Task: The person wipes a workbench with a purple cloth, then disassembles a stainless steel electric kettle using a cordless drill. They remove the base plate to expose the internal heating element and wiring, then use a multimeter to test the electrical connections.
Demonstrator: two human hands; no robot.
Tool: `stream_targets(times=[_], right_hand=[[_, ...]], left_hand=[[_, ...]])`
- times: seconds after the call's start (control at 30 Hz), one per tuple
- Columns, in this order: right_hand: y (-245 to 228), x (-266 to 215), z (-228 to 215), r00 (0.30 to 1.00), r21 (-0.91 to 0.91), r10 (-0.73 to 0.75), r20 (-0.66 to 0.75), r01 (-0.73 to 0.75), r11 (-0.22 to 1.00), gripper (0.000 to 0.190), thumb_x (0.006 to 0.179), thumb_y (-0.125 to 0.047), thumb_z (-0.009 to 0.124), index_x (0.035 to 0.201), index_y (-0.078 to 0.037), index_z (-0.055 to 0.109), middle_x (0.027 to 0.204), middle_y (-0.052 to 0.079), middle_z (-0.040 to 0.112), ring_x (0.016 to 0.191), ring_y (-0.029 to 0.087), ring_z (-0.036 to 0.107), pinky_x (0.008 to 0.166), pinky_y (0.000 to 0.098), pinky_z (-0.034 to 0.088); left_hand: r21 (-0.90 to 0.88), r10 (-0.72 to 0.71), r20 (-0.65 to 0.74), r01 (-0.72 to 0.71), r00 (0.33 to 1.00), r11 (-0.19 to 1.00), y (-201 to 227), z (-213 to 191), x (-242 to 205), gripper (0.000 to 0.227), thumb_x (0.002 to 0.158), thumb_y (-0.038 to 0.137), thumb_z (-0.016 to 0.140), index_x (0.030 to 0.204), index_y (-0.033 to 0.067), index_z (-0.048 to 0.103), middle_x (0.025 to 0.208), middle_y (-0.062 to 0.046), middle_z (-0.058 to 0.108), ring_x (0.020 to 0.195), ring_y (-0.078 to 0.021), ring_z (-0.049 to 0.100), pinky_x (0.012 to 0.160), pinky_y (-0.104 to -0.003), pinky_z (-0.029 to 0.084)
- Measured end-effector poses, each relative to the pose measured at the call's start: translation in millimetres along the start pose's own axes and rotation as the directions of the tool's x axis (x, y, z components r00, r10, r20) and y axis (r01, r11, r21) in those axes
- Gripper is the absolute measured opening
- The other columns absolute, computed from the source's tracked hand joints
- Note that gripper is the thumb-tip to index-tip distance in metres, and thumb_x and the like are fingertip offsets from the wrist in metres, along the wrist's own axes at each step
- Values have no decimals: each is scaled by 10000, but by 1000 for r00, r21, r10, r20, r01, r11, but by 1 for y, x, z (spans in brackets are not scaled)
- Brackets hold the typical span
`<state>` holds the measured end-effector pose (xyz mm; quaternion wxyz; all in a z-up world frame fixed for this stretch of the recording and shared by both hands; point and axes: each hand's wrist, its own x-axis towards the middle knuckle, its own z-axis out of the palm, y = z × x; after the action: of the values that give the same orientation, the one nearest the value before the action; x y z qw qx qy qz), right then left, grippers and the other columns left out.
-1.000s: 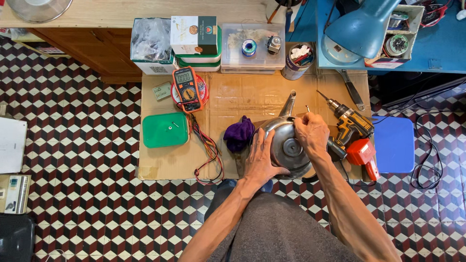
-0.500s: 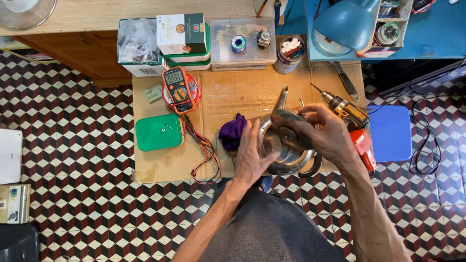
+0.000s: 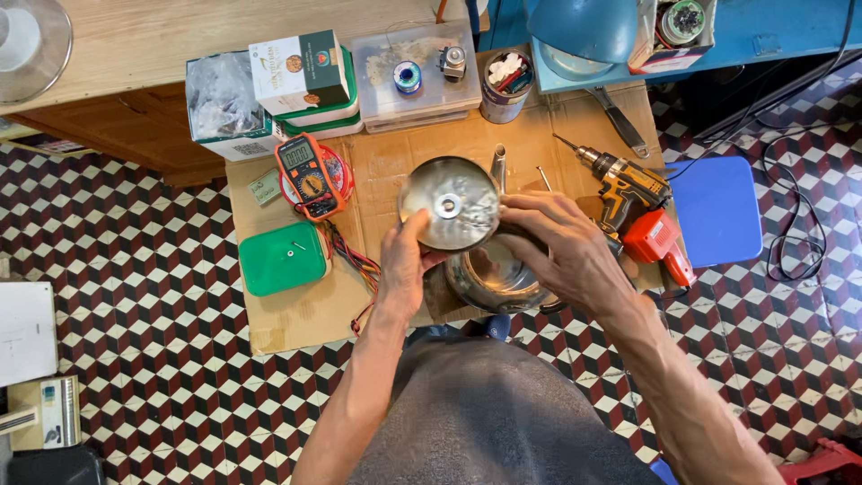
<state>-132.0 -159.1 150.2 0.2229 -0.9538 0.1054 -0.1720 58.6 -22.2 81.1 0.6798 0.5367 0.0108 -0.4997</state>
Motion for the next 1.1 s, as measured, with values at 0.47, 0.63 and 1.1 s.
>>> stream_targets(times=[0.47, 0.63, 1.1], right_hand=[[27, -66, 100, 730, -370, 246, 637, 10, 929, 303, 800, -185, 735, 1058, -68, 626, 924, 100, 681, 955, 253, 647, 898, 400, 418], [-25, -57, 81, 611, -518, 317, 725, 181, 836, 364, 863, -134, 680, 1191, -5, 592, 1005, 128, 679, 1008, 265, 640, 974, 425, 402], [-51, -64, 63, 637, -578, 348, 688, 191, 793, 252, 910, -145, 618, 1126, -14, 626, 1029, 139, 689, 1041, 250, 638, 1020, 415, 394]], left_hand=[[-352, -87, -335, -39, 938, 935, -61, -123, -20, 412, 969, 259, 576, 1293, 8, 530, 1228, -140, 671, 1045, -270, 719, 850, -428, 648], [-318, -35, -335, -78, 941, 945, -77, -128, -40, 445, 967, 274, 569, 1328, 17, 528, 1266, -135, 658, 1102, -250, 691, 888, -429, 620], [-296, -88, -270, 4, 959, 955, -97, -105, -44, 419, 969, 290, 570, 1304, 39, 586, 1255, -109, 667, 1120, -239, 679, 919, -449, 595]])
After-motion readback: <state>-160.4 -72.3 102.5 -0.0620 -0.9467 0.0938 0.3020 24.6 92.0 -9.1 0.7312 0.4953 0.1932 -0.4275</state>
